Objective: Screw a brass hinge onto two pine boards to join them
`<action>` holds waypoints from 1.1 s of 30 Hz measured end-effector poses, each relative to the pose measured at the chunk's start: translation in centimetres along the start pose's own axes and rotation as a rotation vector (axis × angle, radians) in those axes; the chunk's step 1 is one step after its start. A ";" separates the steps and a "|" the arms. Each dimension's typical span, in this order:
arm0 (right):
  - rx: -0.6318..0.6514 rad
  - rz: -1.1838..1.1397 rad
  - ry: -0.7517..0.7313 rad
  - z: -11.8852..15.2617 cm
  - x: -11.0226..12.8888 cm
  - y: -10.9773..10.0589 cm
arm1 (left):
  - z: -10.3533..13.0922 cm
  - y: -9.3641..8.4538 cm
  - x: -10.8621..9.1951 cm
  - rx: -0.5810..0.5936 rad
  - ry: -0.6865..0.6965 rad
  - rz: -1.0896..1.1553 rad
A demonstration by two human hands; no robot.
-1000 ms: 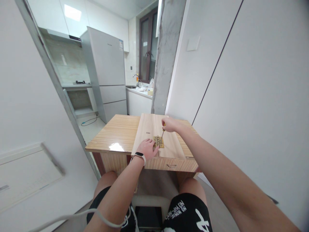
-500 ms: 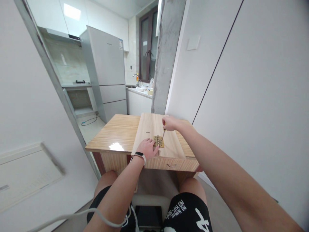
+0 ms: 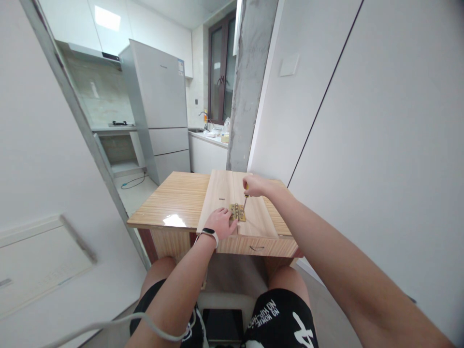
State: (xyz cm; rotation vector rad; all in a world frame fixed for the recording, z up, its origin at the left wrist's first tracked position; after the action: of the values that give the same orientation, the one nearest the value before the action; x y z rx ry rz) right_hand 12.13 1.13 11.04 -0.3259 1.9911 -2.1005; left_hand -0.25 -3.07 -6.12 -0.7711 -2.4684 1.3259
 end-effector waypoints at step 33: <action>0.049 0.012 -0.013 0.3 0.2 -0.1 | 0.1 -0.1 0.1 0.004 -0.002 0.013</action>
State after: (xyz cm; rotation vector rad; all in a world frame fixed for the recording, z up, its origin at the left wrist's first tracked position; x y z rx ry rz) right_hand 12.07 0.77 11.18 -0.3176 1.9261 -2.1300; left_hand -0.38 -3.15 -6.05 -0.7865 -2.4658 1.3370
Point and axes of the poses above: each hand's wrist, its own z-axis away from the middle knuckle, its own y-axis out of the palm, x = y × z, the point moved 6 cm from there along -z, towards the middle knuckle, and after that the axes turned 9 degrees about -z, right-handed, at the moved point
